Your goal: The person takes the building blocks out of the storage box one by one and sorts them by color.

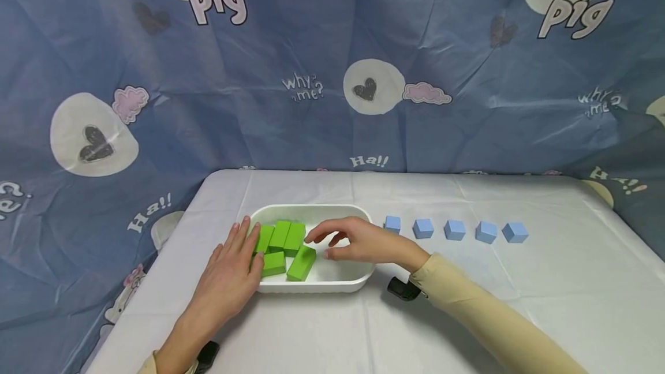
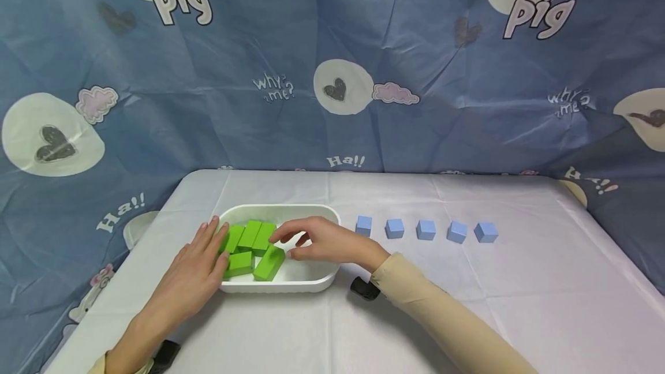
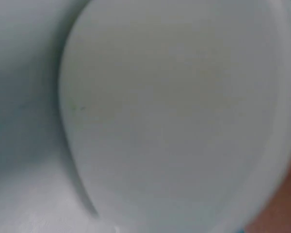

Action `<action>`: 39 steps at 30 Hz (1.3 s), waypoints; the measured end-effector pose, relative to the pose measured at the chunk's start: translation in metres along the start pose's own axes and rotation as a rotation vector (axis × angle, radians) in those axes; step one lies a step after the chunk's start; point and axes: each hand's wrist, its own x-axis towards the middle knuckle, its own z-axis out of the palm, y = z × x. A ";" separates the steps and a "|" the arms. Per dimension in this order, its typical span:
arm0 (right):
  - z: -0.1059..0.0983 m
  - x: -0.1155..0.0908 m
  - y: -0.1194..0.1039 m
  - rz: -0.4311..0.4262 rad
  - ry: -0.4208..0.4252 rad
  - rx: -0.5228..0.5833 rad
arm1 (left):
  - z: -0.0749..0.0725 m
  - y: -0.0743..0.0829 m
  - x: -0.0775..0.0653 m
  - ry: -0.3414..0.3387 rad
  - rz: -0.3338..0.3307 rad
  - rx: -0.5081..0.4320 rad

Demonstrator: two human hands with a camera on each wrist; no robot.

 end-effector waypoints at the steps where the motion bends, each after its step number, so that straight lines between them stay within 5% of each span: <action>1: 0.001 0.003 0.001 0.001 -0.020 -0.006 | 0.000 0.000 0.000 0.000 0.001 0.000; 14: 0.006 0.027 0.019 0.077 -0.181 -0.038 | 0.004 -0.002 0.000 0.003 0.008 0.007; 28: 0.010 0.034 0.018 0.214 -0.201 -0.029 | 0.002 -0.002 0.001 0.006 0.003 0.013; 39: 0.009 0.034 0.019 0.209 -0.196 0.010 | 0.001 -0.002 0.001 0.000 -0.002 0.007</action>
